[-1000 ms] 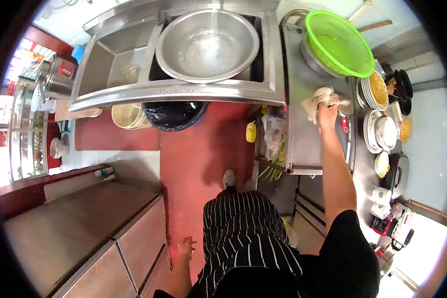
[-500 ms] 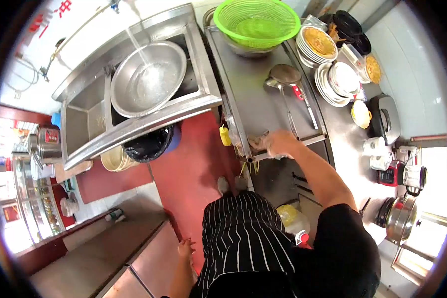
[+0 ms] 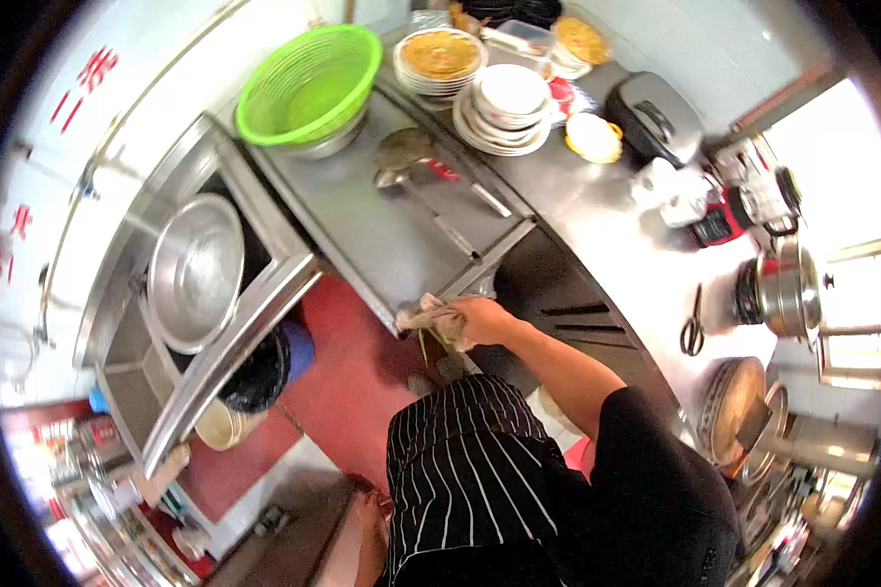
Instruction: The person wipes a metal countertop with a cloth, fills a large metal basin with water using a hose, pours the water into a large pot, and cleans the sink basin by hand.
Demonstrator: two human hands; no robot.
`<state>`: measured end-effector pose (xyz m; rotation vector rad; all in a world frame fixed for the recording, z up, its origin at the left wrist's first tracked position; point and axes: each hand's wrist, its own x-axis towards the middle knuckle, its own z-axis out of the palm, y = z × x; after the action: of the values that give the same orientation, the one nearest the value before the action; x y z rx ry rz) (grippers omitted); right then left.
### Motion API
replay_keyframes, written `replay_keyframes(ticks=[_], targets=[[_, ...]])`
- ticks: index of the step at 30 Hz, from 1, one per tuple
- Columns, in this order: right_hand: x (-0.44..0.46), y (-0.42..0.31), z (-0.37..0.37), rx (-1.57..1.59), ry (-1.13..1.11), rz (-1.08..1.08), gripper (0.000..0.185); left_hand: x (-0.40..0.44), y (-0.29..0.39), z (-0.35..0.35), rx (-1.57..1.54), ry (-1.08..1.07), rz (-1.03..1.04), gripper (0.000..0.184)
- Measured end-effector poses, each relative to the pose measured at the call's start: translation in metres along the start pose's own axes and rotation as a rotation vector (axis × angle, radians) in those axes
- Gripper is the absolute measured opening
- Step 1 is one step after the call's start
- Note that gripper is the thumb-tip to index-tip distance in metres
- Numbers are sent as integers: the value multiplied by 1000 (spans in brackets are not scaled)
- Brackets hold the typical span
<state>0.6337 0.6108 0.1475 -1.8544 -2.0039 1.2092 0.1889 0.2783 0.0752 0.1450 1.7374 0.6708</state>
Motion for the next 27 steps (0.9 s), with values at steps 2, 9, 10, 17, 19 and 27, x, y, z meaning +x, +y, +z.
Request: replay_keyframes(ticks=[2,9,10,17,19,27], targets=[[-40,37,-30,212,254,81,43,18,14,5,25,-25,7,13],[-193,175,-85,607,1070,550,45,74,72,-15,-63,-424,-112,22],[-209,191,-90,516,1131,634,46,77,88,-9,157,-243,-193,27],[-220,363,-56,192,1151,1110,53,43,138,43,475,29,-122,33],[-167,316,-57,-313,1150,1134,51,29,128,63,539,38,-134,31],[-170,262,-104,-216,707,235,69,-15,78,177,749,-35,-212,33]])
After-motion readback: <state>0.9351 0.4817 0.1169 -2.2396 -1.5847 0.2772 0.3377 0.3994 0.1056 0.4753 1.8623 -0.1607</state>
